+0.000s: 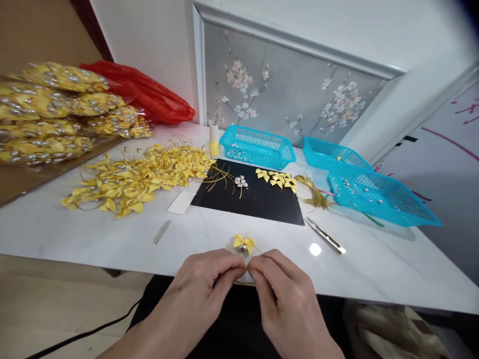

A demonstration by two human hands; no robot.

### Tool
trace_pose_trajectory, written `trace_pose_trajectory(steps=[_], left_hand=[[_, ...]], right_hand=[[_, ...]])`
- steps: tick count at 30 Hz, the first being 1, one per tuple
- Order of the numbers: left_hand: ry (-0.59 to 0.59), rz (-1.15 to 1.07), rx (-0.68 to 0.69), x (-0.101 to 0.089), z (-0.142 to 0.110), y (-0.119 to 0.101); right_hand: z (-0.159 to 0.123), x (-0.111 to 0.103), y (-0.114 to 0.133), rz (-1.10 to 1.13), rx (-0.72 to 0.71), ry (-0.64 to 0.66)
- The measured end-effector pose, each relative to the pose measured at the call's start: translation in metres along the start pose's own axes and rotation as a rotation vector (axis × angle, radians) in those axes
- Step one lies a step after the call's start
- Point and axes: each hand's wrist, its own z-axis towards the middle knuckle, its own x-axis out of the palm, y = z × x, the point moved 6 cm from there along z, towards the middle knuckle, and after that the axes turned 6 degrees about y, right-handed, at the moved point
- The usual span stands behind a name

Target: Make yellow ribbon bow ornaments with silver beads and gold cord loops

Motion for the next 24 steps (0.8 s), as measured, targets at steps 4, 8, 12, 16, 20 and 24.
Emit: trace_pose_trajectory(steps=[4,8,12,16,20,24], left_hand=[[0.055,0.014,-0.045,-0.005,0.013,-0.002],[0.009,0.167,-0.148,-0.020,0.035,0.001],[-0.031,0.269,-0.195,-0.019,0.052,0.004],[-0.021,0.243,-0.184,-0.008,0.058,0.006],[-0.028,0.119,-0.130,-0.010,0.054,0.005],[-0.108,-0.006,-0.099,-0.017,0.044,0.000]], right_hand=[[0.001,0.001,-0.008,-0.007,0.012,-0.026],[0.002,-0.004,-0.019,0.050,0.092,-0.069],[0.001,-0.007,-0.027,0.109,0.137,-0.093],[0.001,-0.006,-0.033,0.162,0.172,-0.104],[0.002,-0.004,-0.033,0.193,0.220,-0.133],[0.007,-0.007,-0.019,0.217,0.170,-0.230]])
